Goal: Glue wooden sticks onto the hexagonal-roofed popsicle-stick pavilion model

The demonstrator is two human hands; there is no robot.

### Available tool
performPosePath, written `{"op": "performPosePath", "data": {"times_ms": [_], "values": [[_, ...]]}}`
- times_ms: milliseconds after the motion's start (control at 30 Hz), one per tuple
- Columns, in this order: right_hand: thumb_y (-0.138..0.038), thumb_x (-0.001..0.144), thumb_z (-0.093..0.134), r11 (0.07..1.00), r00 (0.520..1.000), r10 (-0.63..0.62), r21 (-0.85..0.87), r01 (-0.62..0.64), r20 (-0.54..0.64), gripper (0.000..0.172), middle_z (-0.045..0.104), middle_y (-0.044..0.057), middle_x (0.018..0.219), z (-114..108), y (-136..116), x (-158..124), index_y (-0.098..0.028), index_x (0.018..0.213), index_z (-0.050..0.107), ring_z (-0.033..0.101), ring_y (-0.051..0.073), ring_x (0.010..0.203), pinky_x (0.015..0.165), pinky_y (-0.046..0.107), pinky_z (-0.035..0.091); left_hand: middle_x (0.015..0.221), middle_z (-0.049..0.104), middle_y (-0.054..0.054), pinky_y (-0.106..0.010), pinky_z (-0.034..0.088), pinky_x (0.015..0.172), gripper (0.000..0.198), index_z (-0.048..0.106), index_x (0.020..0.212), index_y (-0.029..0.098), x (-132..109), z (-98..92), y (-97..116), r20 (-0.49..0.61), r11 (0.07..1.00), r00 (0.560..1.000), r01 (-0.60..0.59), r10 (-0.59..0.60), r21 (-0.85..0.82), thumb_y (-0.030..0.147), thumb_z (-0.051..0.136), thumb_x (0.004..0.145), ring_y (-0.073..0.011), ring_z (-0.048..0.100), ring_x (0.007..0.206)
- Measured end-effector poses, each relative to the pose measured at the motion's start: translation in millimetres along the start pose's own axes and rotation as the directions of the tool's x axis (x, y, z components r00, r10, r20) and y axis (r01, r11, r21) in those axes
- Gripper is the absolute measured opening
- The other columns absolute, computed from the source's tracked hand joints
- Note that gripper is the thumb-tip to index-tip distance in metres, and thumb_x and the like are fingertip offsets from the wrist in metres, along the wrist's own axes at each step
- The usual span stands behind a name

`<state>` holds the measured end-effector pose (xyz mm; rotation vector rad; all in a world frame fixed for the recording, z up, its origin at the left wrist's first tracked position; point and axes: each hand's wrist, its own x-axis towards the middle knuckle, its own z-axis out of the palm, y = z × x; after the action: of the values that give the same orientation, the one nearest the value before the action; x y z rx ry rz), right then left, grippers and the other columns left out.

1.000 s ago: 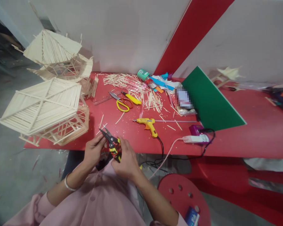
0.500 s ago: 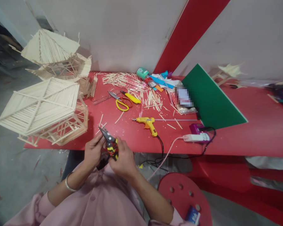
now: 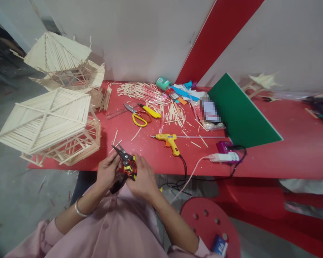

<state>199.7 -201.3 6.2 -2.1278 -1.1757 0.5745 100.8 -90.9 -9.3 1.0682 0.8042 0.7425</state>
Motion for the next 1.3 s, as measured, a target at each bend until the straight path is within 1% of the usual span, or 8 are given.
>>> {"op": "performPosePath", "data": {"times_ms": [167, 367, 567, 800, 967, 1100, 1200, 1300], "values": [[-0.022, 0.066, 0.061, 1.000, 1.000, -0.002, 0.017, 0.002, -0.004, 0.080, 0.058, 0.015, 0.124, 9.8, 2.1, -2.2, -0.016, 0.142, 0.037, 0.059, 0.029, 0.112, 0.099, 0.045, 0.048, 0.054, 0.051, 0.005, -0.021, 0.038, 0.055, 0.028, 0.072, 0.073, 0.015, -0.2, -3.7, 2.1, -0.025, 0.997, 0.999, -0.040, 0.042, 0.065, 0.043, 0.075, 0.075, -0.0073, 0.044, 0.052], [-0.017, 0.066, 0.056, 0.990, 1.000, -0.002, 0.144, 0.002, 0.001, 0.064, 0.064, 0.010, 0.117, 10.5, 2.0, 1.3, -0.021, 0.130, 0.048, 0.062, 0.026, 0.108, 0.094, 0.041, 0.050, 0.054, 0.052, 0.006, -0.021, 0.039, 0.054, 0.035, 0.076, 0.097, 0.016, 0.4, -1.9, -1.8, -0.064, 0.999, 0.998, -0.016, 0.018, 0.045, 0.042, 0.075, 0.074, -0.0069, 0.044, 0.051], [-0.019, 0.064, 0.061, 0.999, 0.999, -0.008, 0.037, 0.007, 0.039, 0.083, 0.055, 0.016, 0.132, 5.0, -0.8, 7.4, -0.017, 0.143, 0.036, 0.056, 0.030, 0.120, 0.102, 0.047, 0.045, 0.050, 0.050, 0.006, -0.021, 0.038, 0.053, 0.031, 0.075, 0.078, 0.014, 4.3, -0.2, 2.0, -0.071, 1.000, 0.997, -0.013, 0.013, -0.002, 0.044, 0.078, 0.070, -0.0064, 0.042, 0.049], [-0.014, 0.067, 0.054, 0.988, 0.999, -0.040, 0.150, 0.034, 0.037, 0.059, 0.067, 0.009, 0.112, 2.7, -0.4, 11.5, -0.019, 0.125, 0.051, 0.064, 0.022, 0.099, 0.088, 0.035, 0.050, 0.052, 0.055, 0.005, -0.019, 0.038, 0.050, 0.035, 0.073, 0.078, 0.013, 5.6, -1.7, 2.8, -0.031, 0.999, 0.999, 0.019, -0.021, -0.033, 0.046, 0.079, 0.069, -0.0053, 0.043, 0.047], [-0.032, 0.072, 0.065, 0.962, 0.995, 0.082, -0.257, -0.095, -0.061, 0.071, 0.064, 0.020, 0.112, -3.4, -1.8, 40.9, -0.009, 0.137, 0.047, 0.061, 0.033, 0.103, 0.086, 0.043, 0.049, 0.074, 0.072, -0.005, -0.022, 0.049, 0.059, 0.034, 0.071, 0.082, 0.015, -1.8, 2.3, 9.0, 0.020, 0.997, 0.999, 0.034, -0.033, -0.065, 0.047, 0.077, 0.072, -0.0107, 0.061, 0.059], [-0.044, 0.079, 0.061, 0.927, 0.975, -0.117, -0.373, 0.038, -0.190, 0.052, 0.063, 0.019, 0.118, -27.5, 14.2, 53.5, -0.014, 0.122, 0.060, 0.057, 0.033, 0.112, 0.094, 0.045, 0.045, 0.082, 0.075, -0.008, -0.030, 0.055, 0.079, 0.024, 0.075, 0.082, 0.019, -16.9, -5.0, 30.3, 0.055, 0.995, 0.998, -0.038, 0.033, 0.097, 0.042, 0.073, 0.079, -0.0172, 0.068, 0.075], [-0.036, 0.084, 0.049, 0.858, 0.900, 0.007, -0.460, -0.229, -0.435, 0.039, 0.066, 0.019, 0.112, -60.6, 46.4, 50.8, -0.015, 0.114, 0.064, 0.060, 0.034, 0.107, 0.088, 0.047, 0.047, 0.079, 0.073, -0.008, -0.028, 0.053, 0.070, 0.017, 0.080, 0.078, 0.022, -34.8, -16.5, 60.9, 0.212, 0.949, 0.961, -0.223, 0.176, 0.223, 0.037, 0.072, 0.081, -0.0179, 0.066, 0.075], [-0.042, 0.080, 0.049, 0.741, 0.862, 0.294, -0.472, -0.478, -0.412, 0.040, 0.070, 0.020, 0.089, -88.5, 87.4, 56.7, -0.016, 0.102, 0.070, 0.067, 0.034, 0.084, 0.069, 0.043, 0.049, 0.069, 0.070, -0.008, -0.027, 0.051, 0.060, 0.008, 0.082, 0.081, 0.027, -54.3, -29.9, 106.4, 0.379, 0.906, 0.886, -0.365, 0.266, 0.216, 0.031, 0.075, 0.079, -0.0168, 0.063, 0.064]]}}
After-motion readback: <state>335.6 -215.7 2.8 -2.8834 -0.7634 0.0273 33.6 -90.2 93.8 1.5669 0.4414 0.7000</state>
